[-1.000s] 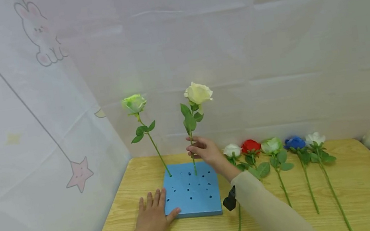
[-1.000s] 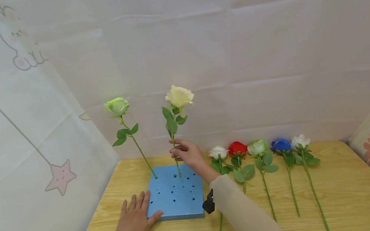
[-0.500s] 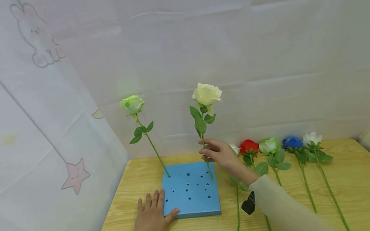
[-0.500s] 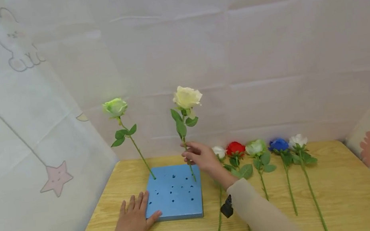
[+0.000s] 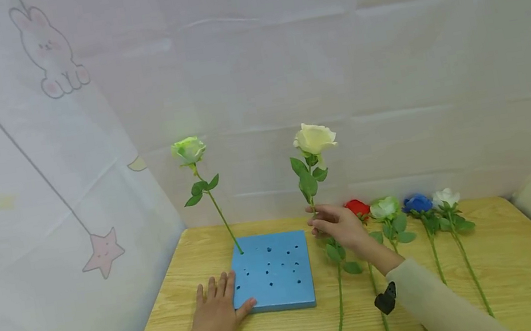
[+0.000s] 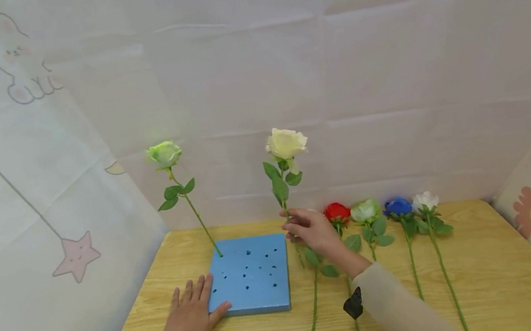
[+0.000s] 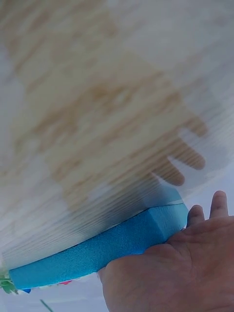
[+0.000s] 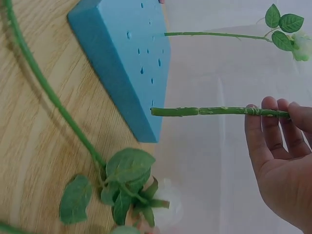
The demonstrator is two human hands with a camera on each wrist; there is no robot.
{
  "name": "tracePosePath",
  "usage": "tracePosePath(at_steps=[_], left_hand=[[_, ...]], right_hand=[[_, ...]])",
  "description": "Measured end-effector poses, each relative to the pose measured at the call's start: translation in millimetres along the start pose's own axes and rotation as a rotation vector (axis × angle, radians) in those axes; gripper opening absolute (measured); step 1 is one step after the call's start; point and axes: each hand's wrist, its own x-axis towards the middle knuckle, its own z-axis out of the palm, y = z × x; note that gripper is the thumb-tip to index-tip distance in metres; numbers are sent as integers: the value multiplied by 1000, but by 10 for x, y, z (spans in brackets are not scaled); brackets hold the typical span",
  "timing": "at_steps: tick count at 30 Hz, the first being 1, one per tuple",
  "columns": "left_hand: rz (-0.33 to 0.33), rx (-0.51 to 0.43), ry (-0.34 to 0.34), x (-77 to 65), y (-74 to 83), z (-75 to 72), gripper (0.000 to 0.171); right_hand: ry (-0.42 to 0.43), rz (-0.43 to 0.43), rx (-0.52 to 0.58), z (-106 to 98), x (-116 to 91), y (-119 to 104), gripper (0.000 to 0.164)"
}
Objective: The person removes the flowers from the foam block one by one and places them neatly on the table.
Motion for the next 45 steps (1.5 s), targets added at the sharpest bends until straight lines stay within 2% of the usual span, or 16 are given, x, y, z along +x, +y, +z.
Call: tracePosePath(at_steps=[5,10,14,26,32,39,45], left_hand=[[-5,-4,-9,8,2,15,97],[-9,-4,-8,12,4,9,97],[-3,4,6,28,-8,18,96],[1,21,12,36,-49,54,101],[2,11,17,16,-25,34,100],[-5,4,9,4,-7,22,97],[-6,2,11,8,7,-7,96]], right_hand=[[-4,-3,-64,-198,-162,-6,46],[24,44,-124,-444,-331,2,53],[44,60,-130,-628,-462,29,60],[72,86,-201,-1012,-830,-4,61],[93,82,-190,-1166,-957,61,62],[102,154,-182,-1296,-1068,70,67],[89,167,-147,-1420,-1137,73,69]])
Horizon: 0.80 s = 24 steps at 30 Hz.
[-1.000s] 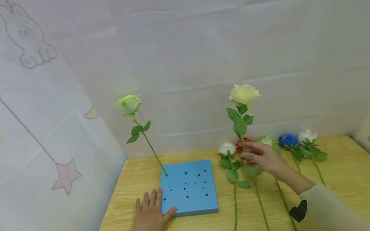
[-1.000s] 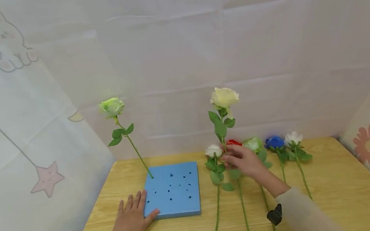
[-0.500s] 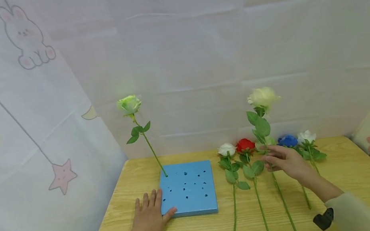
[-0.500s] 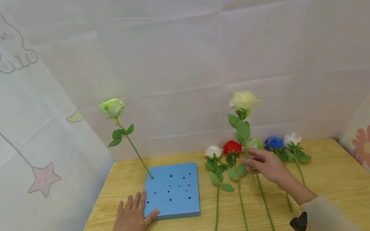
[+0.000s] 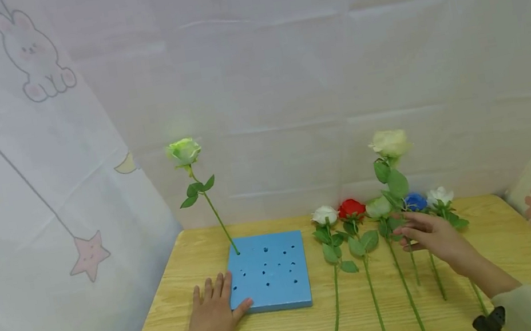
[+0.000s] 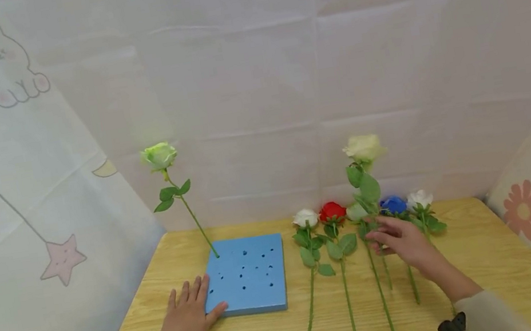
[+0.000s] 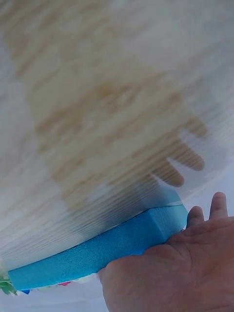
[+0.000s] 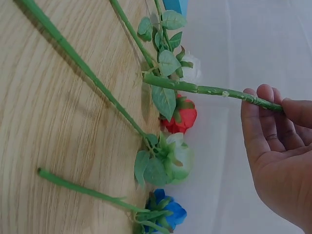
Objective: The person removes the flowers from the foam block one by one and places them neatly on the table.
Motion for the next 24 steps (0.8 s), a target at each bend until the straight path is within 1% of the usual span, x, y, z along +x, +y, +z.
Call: tracePosePath(at_steps=[8,15,19,24], left_hand=[[7,-8,4,-16,20,-24,96],[6,-14,10,-19,12,-15,95],[7,-2,14,-16,3,-1,96],[9,-10,12,-15,8,1,96]], right_hand=[[9,-9,-11,-153,-118,65,71],[8,15,-17,-306,-232,134,67],[8,30,-27,-409,-291,147,70],[5,36,-34,-537,-365,194,68]])
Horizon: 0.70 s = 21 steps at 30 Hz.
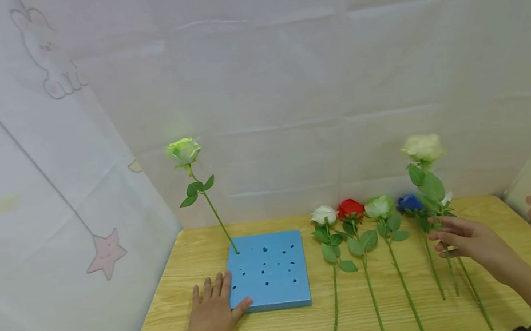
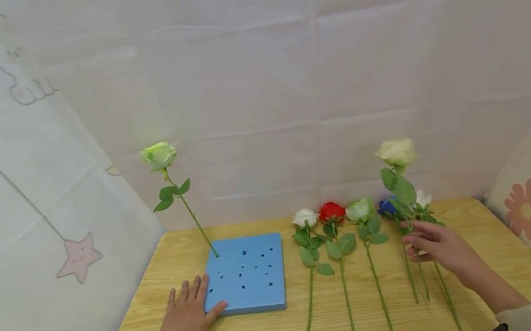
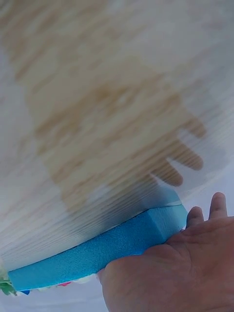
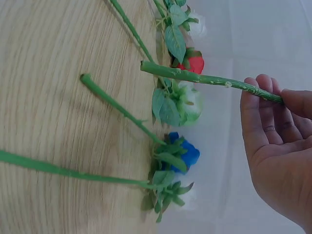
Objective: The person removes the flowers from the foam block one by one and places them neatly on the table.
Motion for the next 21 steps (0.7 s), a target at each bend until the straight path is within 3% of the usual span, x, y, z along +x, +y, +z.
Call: tracePosePath(at_steps=[21], left_hand=[[-3,4,-11,-11,-2,-5,97]], right_hand=[[-18,130,-76,-367,-174,291,73]])
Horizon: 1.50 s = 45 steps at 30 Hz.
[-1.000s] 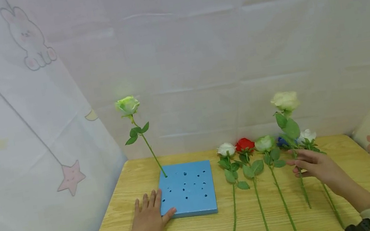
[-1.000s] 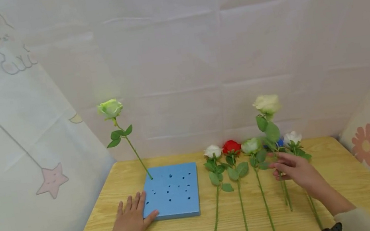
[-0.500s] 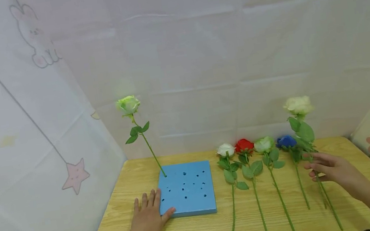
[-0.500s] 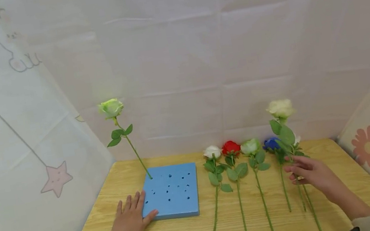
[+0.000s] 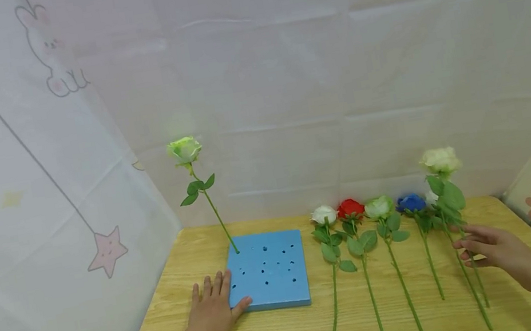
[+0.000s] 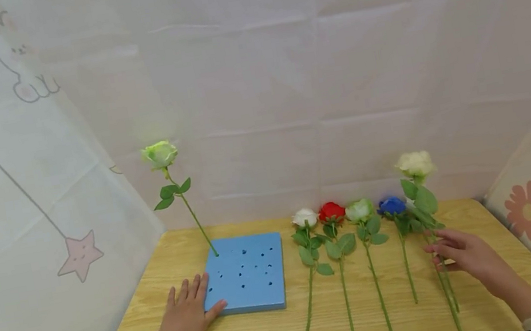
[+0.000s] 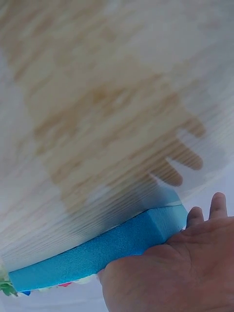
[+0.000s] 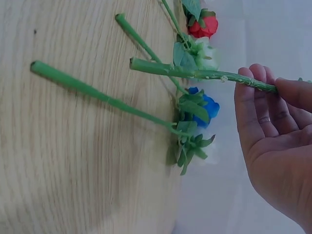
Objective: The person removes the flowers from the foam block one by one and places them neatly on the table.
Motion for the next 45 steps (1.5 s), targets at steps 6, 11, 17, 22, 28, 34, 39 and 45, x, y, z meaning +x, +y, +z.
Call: tracePosePath(at_steps=[6,11,17,22,28,34,39,45], left_hand=[[7,10,9,-3,-7,29,97],[7,13,19,3,-22,53,97],[4,14,17,8,-26,59,98],[3,0,15,0,-11,45,100],[7,-6,15,-9,10,20,99],[8,5,21,-7,12,9,99],[3,3,11,-2,-2,14,100],[2,-3,5,4,-12,19,99]], right_hand=[[-7,36,32,-82,-34,102,77],[-18,67,45,-147,-55,179,76],[-9,88,67,-215,-73,277,75],[27,92,62,-260,-74,347,76],[48,101,47,-328,-78,431,77],[45,112,44,-399,-88,535,79],[49,151,65,-470,-53,619,79],[30,175,57,-542,-30,707,81]])
